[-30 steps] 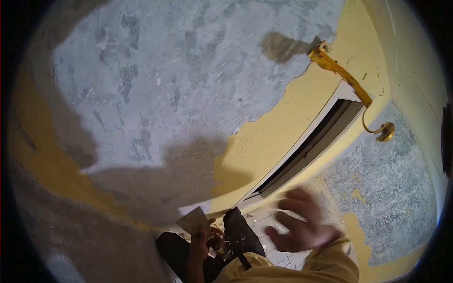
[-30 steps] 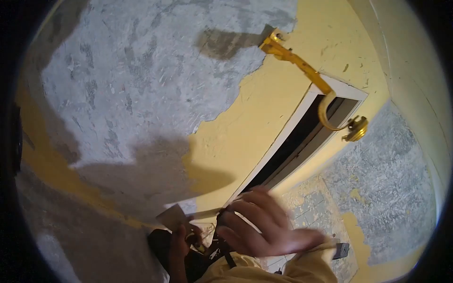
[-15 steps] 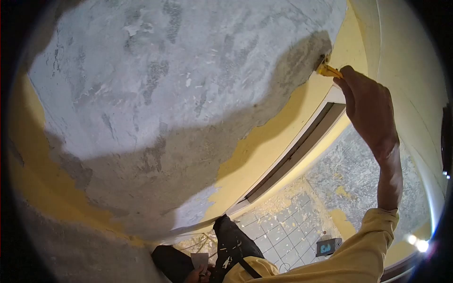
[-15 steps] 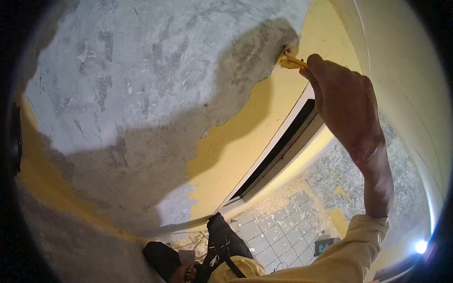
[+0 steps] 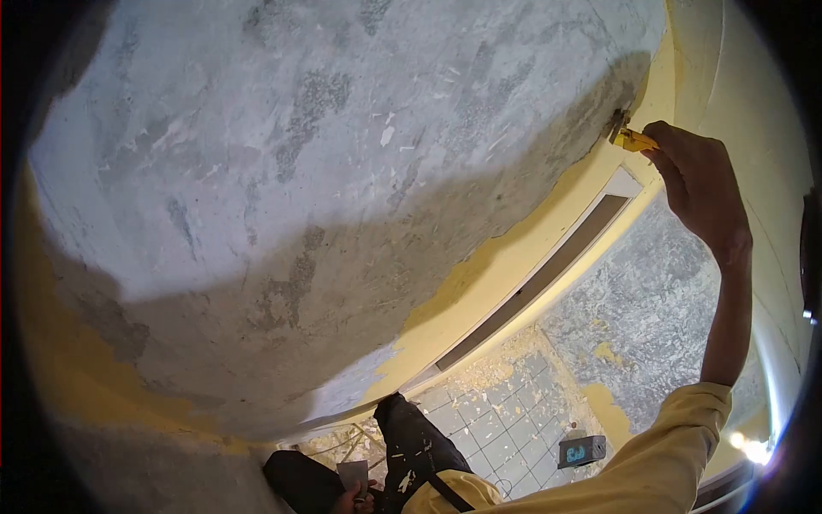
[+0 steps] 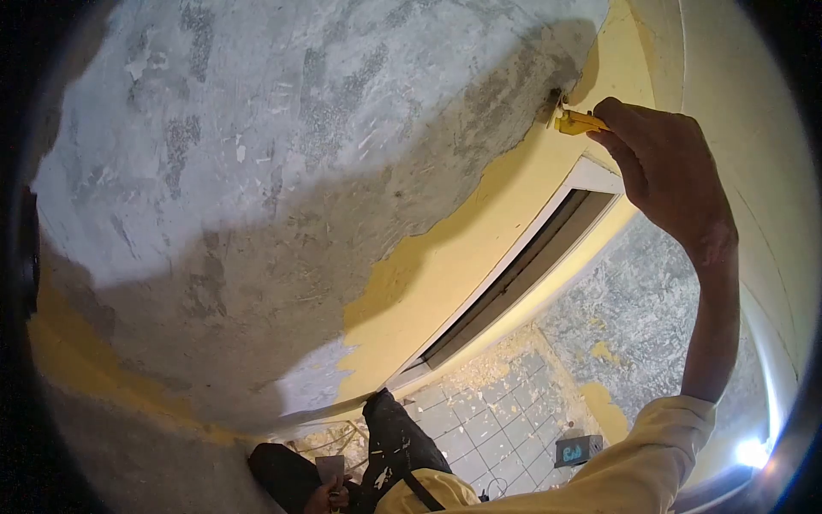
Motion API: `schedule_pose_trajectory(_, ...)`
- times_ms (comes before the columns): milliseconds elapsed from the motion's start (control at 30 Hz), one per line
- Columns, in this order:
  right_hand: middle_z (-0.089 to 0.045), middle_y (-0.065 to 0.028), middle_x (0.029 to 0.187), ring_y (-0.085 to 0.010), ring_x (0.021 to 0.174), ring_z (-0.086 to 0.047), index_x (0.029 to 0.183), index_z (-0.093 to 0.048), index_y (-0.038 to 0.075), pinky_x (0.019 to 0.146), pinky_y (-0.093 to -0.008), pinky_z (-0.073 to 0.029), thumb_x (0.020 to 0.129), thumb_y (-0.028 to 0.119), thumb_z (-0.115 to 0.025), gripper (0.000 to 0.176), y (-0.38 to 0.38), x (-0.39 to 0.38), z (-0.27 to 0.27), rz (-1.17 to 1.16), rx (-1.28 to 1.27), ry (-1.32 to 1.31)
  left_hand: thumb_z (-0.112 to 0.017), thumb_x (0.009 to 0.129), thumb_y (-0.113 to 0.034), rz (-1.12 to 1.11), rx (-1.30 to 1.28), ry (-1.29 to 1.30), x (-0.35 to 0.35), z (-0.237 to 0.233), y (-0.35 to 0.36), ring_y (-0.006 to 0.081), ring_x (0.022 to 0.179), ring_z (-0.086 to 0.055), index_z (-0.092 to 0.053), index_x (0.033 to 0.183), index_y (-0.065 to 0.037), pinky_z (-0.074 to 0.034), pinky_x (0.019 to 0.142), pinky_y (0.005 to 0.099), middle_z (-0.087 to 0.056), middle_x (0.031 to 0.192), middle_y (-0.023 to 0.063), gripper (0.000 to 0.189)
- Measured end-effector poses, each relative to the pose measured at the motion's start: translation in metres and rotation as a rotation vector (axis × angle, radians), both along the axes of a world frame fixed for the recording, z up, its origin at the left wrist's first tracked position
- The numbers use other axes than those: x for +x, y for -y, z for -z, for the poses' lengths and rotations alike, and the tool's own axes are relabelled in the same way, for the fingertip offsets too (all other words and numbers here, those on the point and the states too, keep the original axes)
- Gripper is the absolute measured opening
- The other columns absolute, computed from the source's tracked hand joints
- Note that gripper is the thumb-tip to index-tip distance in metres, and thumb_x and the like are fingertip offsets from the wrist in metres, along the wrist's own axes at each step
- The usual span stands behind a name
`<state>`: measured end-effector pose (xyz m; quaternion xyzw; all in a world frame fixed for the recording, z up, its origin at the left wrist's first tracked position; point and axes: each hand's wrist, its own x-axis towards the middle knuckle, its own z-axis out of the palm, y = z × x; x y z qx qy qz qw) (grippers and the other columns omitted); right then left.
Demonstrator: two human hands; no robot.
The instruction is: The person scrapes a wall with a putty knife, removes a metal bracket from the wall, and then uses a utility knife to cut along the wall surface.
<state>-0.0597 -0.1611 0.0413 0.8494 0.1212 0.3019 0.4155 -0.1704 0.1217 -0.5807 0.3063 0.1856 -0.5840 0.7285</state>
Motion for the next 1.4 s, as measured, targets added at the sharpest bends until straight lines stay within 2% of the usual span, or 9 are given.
schedule_pose_trajectory(67, -0.064, -0.0143, 0.076, -0.0250, 0.057, -0.062, 0.089, -0.056, 0.005, 0.051, -0.0323, -0.049, 0.084, 0.013, -0.057, 0.010, 0.003, 0.002, 0.003, -0.033, 0.027, 0.030, -0.043, 0.091, -0.037, -0.014, -0.005, 0.006, -0.001, -0.001, -0.003, 0.0086, 0.051, -0.036, -0.048, 0.101, -0.008, -0.033, 0.050, 0.0240, -0.046, 0.066, 0.0007, 0.031)
schedule_pose_trajectory(133, -0.065, -0.0156, 0.079, -0.0243, 0.060, -0.064, 0.091, -0.057, 0.004, 0.051, -0.0314, -0.050, 0.084, 0.010, -0.057, 0.009, 0.005, 0.004, 0.003, -0.199, -0.143, 0.076, -0.044, 0.091, -0.037, -0.021, -0.008, 0.014, -0.001, -0.002, -0.007, 0.0086, 0.052, -0.036, -0.048, 0.099, -0.008, -0.033, 0.051, 0.0241, -0.045, 0.066, 0.0004, 0.030)
schedule_pose_trajectory(367, -0.065, -0.0149, 0.078, -0.0250, 0.061, -0.064, 0.090, -0.057, 0.003, 0.052, -0.0315, -0.050, 0.082, 0.009, -0.058, 0.010, 0.024, 0.012, -0.008, -0.295, -0.138, 0.030, -0.046, 0.090, -0.037, -0.061, -0.036, 0.052, -0.003, -0.010, -0.015, 0.0088, 0.053, -0.035, -0.048, 0.093, -0.009, -0.033, 0.052, 0.0244, -0.043, 0.065, -0.0006, 0.028)
schedule_pose_trajectory(700, -0.063, -0.0118, 0.075, -0.0266, 0.062, -0.062, 0.088, -0.059, 0.002, 0.055, -0.0332, -0.049, 0.078, 0.009, -0.061, 0.012, 0.040, 0.018, 0.004, -0.326, 0.088, 0.125, -0.048, 0.089, -0.038, -0.135, -0.085, 0.120, -0.008, -0.023, -0.023, 0.0092, 0.054, -0.034, -0.049, 0.084, -0.011, -0.032, 0.053, 0.0249, -0.040, 0.063, -0.0021, 0.027)
schedule_pose_trajectory(933, -0.064, -0.0114, 0.078, -0.0264, 0.063, -0.063, 0.087, -0.060, 0.001, 0.056, -0.0322, -0.051, 0.078, 0.010, -0.062, 0.013, 0.039, 0.018, 0.025, -0.360, 0.059, 0.241, -0.050, 0.088, -0.038, -0.153, -0.110, 0.159, -0.008, -0.028, -0.031, 0.0094, 0.055, -0.033, -0.049, 0.077, -0.012, -0.032, 0.055, 0.0252, -0.038, 0.062, -0.0031, 0.028)
schedule_pose_trajectory(1000, -0.064, -0.0114, 0.078, -0.0261, 0.063, -0.063, 0.086, -0.060, 0.002, 0.056, -0.0318, -0.051, 0.079, 0.011, -0.063, 0.012, 0.036, 0.019, 0.033, -0.339, 0.197, 0.319, -0.051, 0.087, -0.038, -0.162, -0.125, 0.174, -0.007, -0.033, -0.031, 0.0095, 0.055, -0.033, -0.049, 0.076, -0.012, -0.032, 0.055, 0.0253, -0.037, 0.061, -0.0034, 0.028)
schedule_pose_trajectory(1133, -0.064, -0.0105, 0.075, -0.0252, 0.062, -0.063, 0.084, -0.061, 0.004, 0.056, -0.0315, -0.051, 0.079, 0.009, -0.061, 0.007, 0.030, 0.021, 0.043, -0.308, 0.249, 0.391, -0.053, 0.087, -0.036, -0.191, 0.157, 0.233, -0.012, 0.024, -0.024, 0.0086, 0.053, -0.030, -0.046, 0.071, -0.013, -0.029, 0.053, 0.0240, -0.034, 0.060, -0.0053, 0.028)
schedule_pose_trajectory(1267, -0.064, -0.0104, 0.073, -0.0247, 0.060, -0.062, 0.083, -0.060, 0.004, 0.054, -0.0314, -0.051, 0.079, 0.007, -0.060, 0.005, 0.032, 0.024, 0.051, -0.342, 0.269, 0.440, -0.054, 0.087, -0.035, -0.044, 0.089, 0.659, -0.007, 0.011, -0.024, 0.0087, 0.053, -0.028, -0.044, 0.069, -0.014, -0.028, 0.052, 0.0242, -0.033, 0.058, -0.0058, 0.029)
schedule_pose_trajectory(1400, -0.061, -0.0105, 0.067, -0.0245, 0.055, -0.060, 0.082, -0.059, 0.004, 0.050, -0.0310, -0.047, 0.079, 0.007, -0.060, 0.004, 0.028, 0.028, 0.060, -0.366, 0.382, 0.497, -0.054, 0.087, -0.034, 0.099, 0.017, 1.070, 0.015, -0.092, -0.024, 0.0088, 0.052, -0.027, -0.043, 0.067, -0.015, -0.027, 0.051, 0.0244, -0.031, 0.057, -0.0063, 0.030)
